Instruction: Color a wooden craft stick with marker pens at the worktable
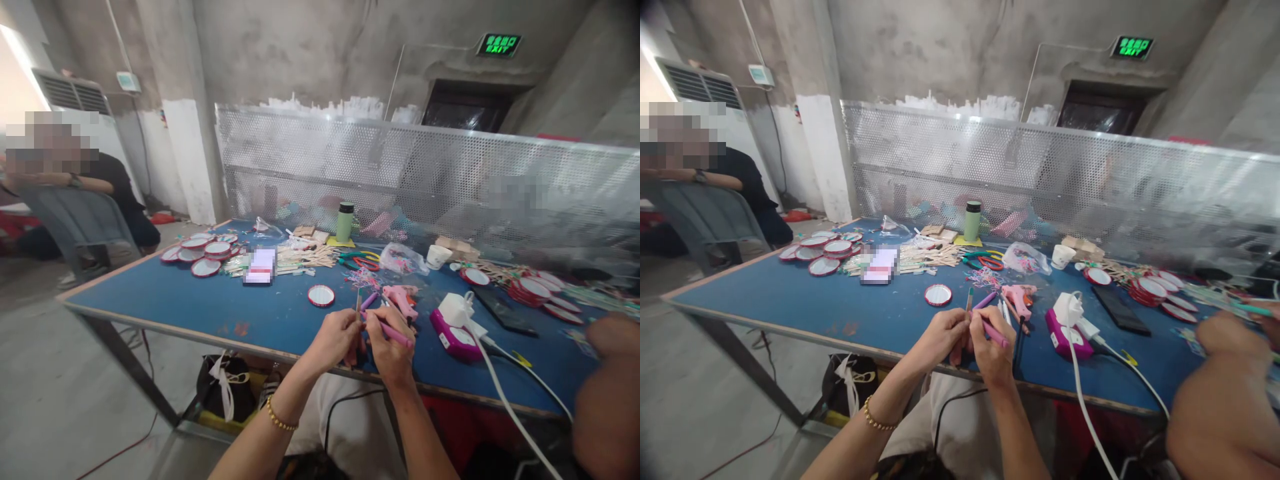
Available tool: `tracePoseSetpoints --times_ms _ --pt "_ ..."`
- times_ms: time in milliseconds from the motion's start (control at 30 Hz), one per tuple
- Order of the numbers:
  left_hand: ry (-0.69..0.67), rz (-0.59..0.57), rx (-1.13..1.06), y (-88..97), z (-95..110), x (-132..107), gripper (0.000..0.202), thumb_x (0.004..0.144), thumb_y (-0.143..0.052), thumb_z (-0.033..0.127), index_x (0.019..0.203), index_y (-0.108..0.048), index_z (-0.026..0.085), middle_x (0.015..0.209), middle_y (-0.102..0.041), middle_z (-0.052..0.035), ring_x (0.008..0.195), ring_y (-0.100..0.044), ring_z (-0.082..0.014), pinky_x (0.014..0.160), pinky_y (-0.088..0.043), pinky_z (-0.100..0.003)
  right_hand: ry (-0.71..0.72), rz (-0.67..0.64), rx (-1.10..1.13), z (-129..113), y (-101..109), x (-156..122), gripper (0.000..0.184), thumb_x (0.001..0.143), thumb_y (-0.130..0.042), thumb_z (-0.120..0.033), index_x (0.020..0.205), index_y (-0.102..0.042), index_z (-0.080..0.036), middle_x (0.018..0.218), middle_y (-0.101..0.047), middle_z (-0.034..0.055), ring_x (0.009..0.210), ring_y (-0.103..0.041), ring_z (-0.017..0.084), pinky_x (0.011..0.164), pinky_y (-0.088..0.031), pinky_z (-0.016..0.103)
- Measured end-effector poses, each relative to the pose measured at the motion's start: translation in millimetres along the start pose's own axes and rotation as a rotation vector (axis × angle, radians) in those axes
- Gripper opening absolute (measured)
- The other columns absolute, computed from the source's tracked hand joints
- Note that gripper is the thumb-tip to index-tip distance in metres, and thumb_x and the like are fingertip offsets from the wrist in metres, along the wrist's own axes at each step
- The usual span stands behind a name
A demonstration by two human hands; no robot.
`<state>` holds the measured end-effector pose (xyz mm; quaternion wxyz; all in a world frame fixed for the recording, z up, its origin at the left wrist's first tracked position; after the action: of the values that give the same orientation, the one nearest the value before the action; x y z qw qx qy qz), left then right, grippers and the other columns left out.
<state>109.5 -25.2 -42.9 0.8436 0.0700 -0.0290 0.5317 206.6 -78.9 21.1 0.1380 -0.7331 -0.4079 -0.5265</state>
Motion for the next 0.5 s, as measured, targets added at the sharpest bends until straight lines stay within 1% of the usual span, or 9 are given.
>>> tracePoseSetpoints --times_ms 233,400,500 --pt "0.007 0.013 0.021 0.2 2 -2 0.024 0.085 -0.045 0.035 0.067 -0.049 0.019 0.05 -0.056 0.002 0.033 -0.049 -0.01 0.032 -0.035 -0.018 0.019 -0.008 0.031 -4 -1 3 0.024 0.092 -0.055 -0.02 0.069 -0.059 -0.021 0.061 -0.063 -0.002 0.056 -0.059 0.013 0.056 -0.047 0.023" --pt "0.014 0.003 -0.005 -0.4 2 -1 0.02 0.083 -0.046 0.032 0.068 -0.05 0.019 0.054 -0.059 0.001 0.033 -0.049 -0.0097 0.032 -0.035 -0.019 -0.063 -0.013 0.068 4 -1 0 0.022 0.092 -0.055 -0.021 0.071 -0.06 -0.02 0.061 -0.062 -0.0025 0.05 -0.057 0.011 0.049 -0.046 0.022" --pt "0.021 0.009 -0.009 0.1 2 -2 0.019 0.082 -0.046 0.03 0.067 -0.049 0.019 0.054 -0.059 0.001 0.033 -0.049 -0.0097 0.032 -0.035 -0.019 -0.084 -0.016 0.08 7 -1 -1 0.022 0.092 -0.056 -0.022 0.07 -0.06 -0.02 0.061 -0.062 -0.0025 0.05 -0.058 0.012 0.048 -0.047 0.022"
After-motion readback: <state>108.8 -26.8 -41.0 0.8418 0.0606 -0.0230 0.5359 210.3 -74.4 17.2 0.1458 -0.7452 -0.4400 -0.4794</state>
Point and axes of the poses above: each hand's wrist, its own x-axis towards the middle knuckle, its own y-axis out of the back of the hand, z = x × y, the point moved 9 cm from there along x, towards the middle knuckle
